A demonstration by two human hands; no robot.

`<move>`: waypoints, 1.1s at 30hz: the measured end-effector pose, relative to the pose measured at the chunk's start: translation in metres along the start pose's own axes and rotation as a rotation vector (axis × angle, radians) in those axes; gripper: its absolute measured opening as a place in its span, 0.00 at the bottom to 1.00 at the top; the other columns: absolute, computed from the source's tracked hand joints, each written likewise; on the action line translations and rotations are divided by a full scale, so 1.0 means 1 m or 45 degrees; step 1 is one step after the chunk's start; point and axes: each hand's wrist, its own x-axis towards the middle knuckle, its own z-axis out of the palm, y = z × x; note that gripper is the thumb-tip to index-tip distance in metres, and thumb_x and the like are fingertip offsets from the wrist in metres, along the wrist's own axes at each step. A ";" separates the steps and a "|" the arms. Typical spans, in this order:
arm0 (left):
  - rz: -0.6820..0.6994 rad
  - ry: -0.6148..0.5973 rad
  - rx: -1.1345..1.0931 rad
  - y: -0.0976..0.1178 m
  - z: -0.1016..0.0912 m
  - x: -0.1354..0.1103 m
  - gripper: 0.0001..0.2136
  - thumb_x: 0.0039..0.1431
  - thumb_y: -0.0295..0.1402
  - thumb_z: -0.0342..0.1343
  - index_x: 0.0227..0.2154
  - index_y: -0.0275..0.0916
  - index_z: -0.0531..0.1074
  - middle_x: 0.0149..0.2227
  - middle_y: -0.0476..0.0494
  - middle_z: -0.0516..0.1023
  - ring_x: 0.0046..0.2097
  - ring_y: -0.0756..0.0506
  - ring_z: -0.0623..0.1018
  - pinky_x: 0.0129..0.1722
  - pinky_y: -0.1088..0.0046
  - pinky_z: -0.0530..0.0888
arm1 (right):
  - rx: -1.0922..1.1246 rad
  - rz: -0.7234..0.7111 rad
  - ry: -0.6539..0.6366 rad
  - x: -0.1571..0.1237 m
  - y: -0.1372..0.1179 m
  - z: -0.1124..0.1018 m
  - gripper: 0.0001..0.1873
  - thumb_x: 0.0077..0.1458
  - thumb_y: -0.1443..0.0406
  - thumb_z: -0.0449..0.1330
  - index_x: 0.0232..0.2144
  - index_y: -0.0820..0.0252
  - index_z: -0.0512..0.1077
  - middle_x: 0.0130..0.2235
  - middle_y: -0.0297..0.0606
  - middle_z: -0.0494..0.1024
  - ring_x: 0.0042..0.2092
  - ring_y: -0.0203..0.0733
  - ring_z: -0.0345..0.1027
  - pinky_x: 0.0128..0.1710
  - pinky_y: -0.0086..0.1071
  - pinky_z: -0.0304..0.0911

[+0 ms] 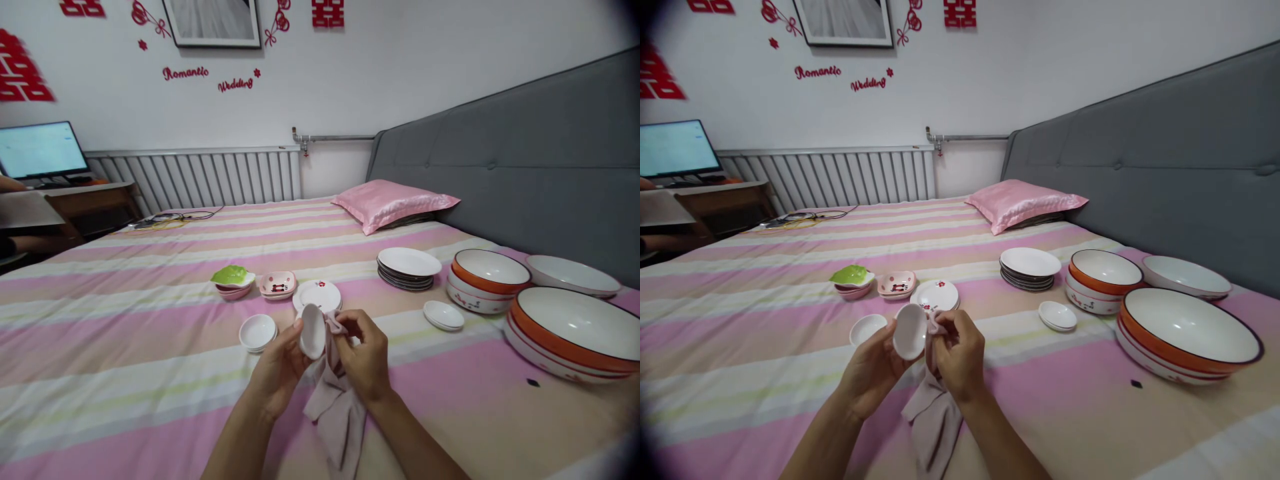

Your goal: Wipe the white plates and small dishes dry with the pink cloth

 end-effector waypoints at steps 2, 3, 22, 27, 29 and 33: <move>-0.023 -0.020 0.019 -0.003 0.001 0.000 0.08 0.51 0.31 0.57 0.34 0.36 0.75 0.30 0.46 0.78 0.30 0.51 0.75 0.31 0.78 0.72 | -0.062 -0.102 0.006 0.000 0.000 -0.001 0.05 0.49 0.72 0.55 0.29 0.60 0.68 0.30 0.36 0.71 0.32 0.36 0.68 0.30 0.28 0.66; -0.044 -0.051 0.026 -0.005 0.001 0.000 0.07 0.51 0.31 0.58 0.33 0.36 0.75 0.30 0.47 0.78 0.30 0.52 0.75 0.31 0.78 0.71 | -0.097 -0.162 0.001 0.000 0.000 -0.002 0.06 0.48 0.73 0.54 0.29 0.60 0.68 0.30 0.36 0.71 0.33 0.37 0.67 0.31 0.29 0.66; -0.019 0.004 -0.008 -0.003 -0.005 0.007 0.07 0.54 0.28 0.54 0.35 0.34 0.75 0.32 0.44 0.78 0.32 0.51 0.76 0.33 0.76 0.73 | -0.404 -0.389 -0.457 0.002 -0.008 -0.006 0.16 0.51 0.71 0.51 0.42 0.60 0.70 0.42 0.42 0.70 0.45 0.44 0.62 0.45 0.39 0.60; 0.056 0.022 -0.031 0.000 -0.012 0.011 0.06 0.55 0.28 0.53 0.33 0.34 0.74 0.31 0.44 0.78 0.31 0.50 0.76 0.32 0.75 0.75 | -0.450 -0.360 -0.489 0.003 -0.006 -0.004 0.17 0.55 0.70 0.51 0.46 0.55 0.70 0.45 0.41 0.70 0.46 0.43 0.61 0.45 0.40 0.60; 0.068 0.017 -0.033 0.000 -0.014 0.012 0.06 0.54 0.27 0.54 0.33 0.33 0.74 0.31 0.43 0.79 0.31 0.50 0.76 0.32 0.75 0.75 | -0.426 -0.364 -0.492 0.003 -0.002 -0.003 0.17 0.55 0.71 0.51 0.46 0.54 0.70 0.47 0.41 0.68 0.48 0.43 0.60 0.46 0.40 0.60; 0.110 -0.005 -0.078 -0.001 -0.015 0.013 0.05 0.53 0.27 0.55 0.32 0.33 0.74 0.32 0.44 0.79 0.32 0.50 0.77 0.32 0.77 0.75 | -0.318 -0.320 -0.542 0.002 0.002 -0.002 0.18 0.55 0.73 0.50 0.45 0.55 0.71 0.48 0.41 0.68 0.50 0.42 0.60 0.49 0.37 0.60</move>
